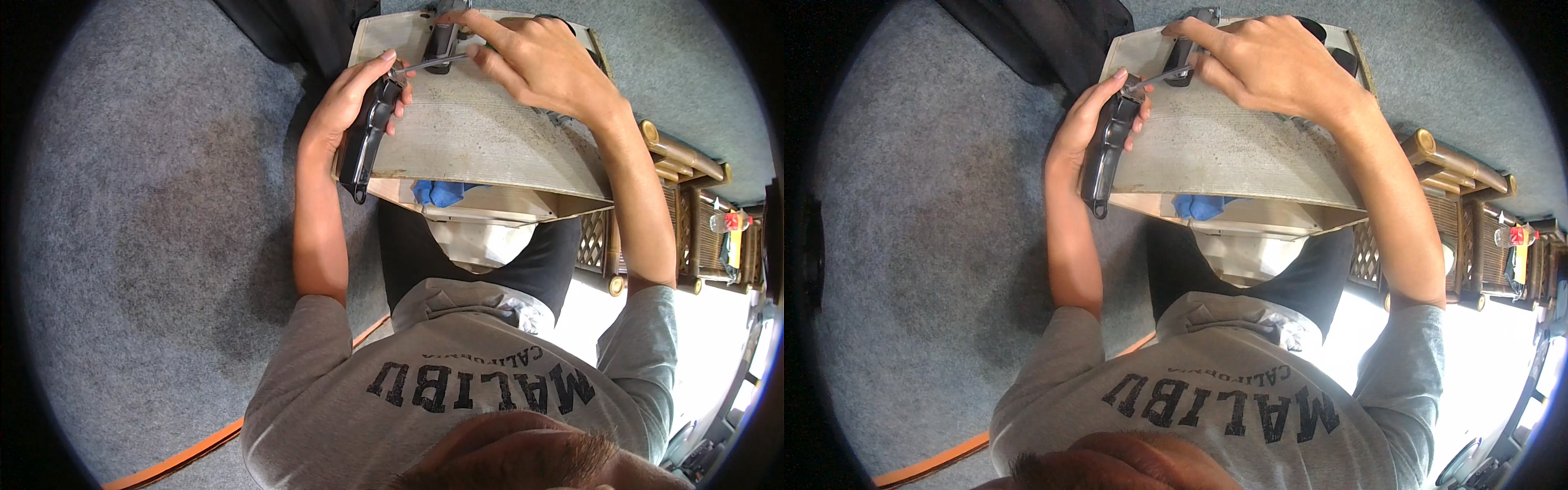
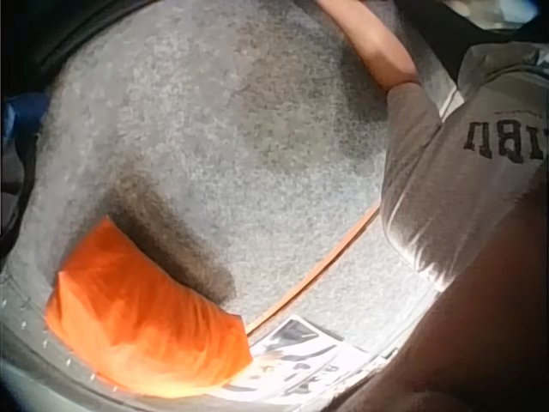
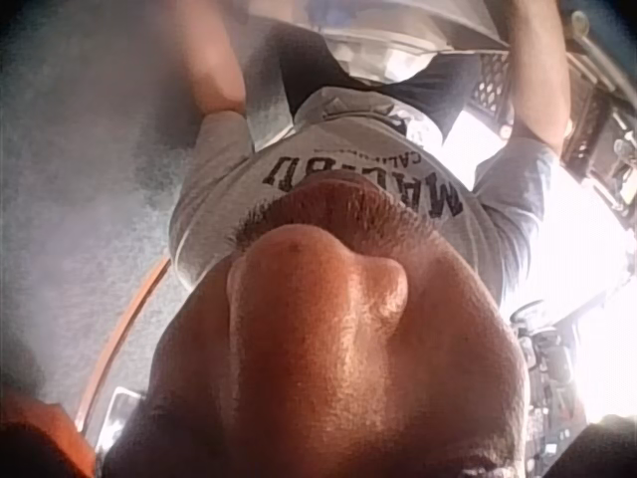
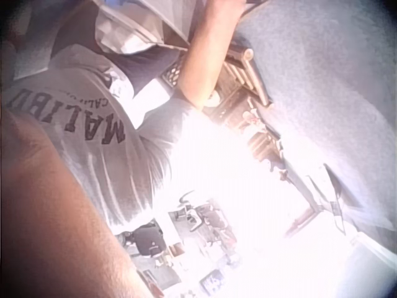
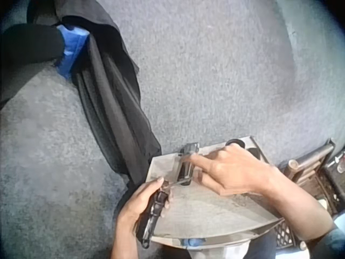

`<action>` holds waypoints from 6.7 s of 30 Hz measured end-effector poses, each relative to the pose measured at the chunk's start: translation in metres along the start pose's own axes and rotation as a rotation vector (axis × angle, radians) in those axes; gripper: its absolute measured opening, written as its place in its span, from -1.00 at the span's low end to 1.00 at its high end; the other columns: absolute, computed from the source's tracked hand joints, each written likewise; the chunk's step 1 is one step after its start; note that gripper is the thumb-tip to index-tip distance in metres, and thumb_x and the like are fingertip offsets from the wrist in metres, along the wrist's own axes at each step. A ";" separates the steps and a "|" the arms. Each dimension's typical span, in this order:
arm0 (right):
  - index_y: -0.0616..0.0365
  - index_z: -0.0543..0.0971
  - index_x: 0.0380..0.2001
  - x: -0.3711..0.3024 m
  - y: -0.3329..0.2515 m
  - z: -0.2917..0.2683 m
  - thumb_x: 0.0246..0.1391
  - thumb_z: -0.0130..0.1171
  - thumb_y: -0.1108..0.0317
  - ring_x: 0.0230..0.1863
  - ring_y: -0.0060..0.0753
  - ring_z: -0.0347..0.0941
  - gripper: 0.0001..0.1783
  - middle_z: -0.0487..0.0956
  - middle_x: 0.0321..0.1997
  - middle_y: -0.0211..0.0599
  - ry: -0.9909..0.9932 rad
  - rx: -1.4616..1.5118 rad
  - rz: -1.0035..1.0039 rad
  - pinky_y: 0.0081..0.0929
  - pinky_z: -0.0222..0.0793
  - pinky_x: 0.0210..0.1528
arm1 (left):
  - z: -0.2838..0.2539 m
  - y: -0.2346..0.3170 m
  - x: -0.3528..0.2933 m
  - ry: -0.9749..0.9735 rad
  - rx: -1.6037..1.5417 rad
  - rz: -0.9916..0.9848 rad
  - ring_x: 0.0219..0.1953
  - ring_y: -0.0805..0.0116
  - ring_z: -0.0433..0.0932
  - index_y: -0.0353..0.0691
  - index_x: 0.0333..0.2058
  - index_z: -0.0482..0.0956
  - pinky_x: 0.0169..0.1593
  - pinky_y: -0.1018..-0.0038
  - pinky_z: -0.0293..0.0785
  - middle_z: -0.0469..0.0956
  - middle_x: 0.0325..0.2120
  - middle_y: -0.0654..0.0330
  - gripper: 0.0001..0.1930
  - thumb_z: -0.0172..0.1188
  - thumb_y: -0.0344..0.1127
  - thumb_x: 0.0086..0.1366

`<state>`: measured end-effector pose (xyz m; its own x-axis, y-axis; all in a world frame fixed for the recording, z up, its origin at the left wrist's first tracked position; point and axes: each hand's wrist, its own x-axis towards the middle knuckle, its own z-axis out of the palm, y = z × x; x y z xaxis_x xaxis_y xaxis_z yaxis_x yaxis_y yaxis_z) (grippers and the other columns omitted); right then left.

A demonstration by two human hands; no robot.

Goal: The person unscrews the blade assembly of a hair clipper with a screwdriver and then opens the internal casing of a second pair of clippers.

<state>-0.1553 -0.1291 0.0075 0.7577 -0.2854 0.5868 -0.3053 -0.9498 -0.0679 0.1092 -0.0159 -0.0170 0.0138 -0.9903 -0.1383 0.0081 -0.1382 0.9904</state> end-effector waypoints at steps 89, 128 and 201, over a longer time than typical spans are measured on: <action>0.14 0.74 -0.11 -0.017 -0.094 0.064 0.24 0.40 0.22 -0.52 -0.57 0.49 -0.74 0.68 -0.52 -0.26 0.299 0.653 0.708 -0.43 0.45 -0.37 | 0.036 -0.001 -0.016 0.051 0.062 -0.006 -0.56 0.50 0.58 -0.26 0.04 0.70 -0.49 0.52 0.56 0.57 -0.50 0.25 -0.49 0.06 0.09 0.53; 0.18 0.51 -0.03 -0.017 -0.105 0.054 0.23 0.21 0.32 -0.38 0.10 0.69 -0.71 0.69 -0.41 -0.01 0.288 0.570 0.672 -0.11 0.55 -0.28 | 0.034 -0.002 -0.016 -0.016 0.055 0.008 -0.58 0.51 0.56 -0.24 -0.17 0.65 -0.50 0.53 0.50 0.56 -0.53 0.26 -0.56 0.11 0.09 0.50; 0.06 0.76 -0.05 -0.075 -0.044 -0.033 0.16 0.46 0.22 -0.14 -0.37 0.69 -0.69 0.73 -0.13 -0.37 0.003 0.401 0.485 -0.35 0.55 -0.09 | 0.038 0.000 -0.014 -0.028 0.056 -0.010 -0.55 0.54 0.57 -0.25 -0.10 0.64 -0.48 0.55 0.53 0.59 -0.51 0.27 -0.56 0.17 0.08 0.50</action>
<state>-0.2171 -0.0613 -0.0070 0.5854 -0.6962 0.4155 -0.3734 -0.6864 -0.6241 0.0710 -0.0025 -0.0150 -0.0143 -0.9887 -0.1490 -0.0478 -0.1481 0.9878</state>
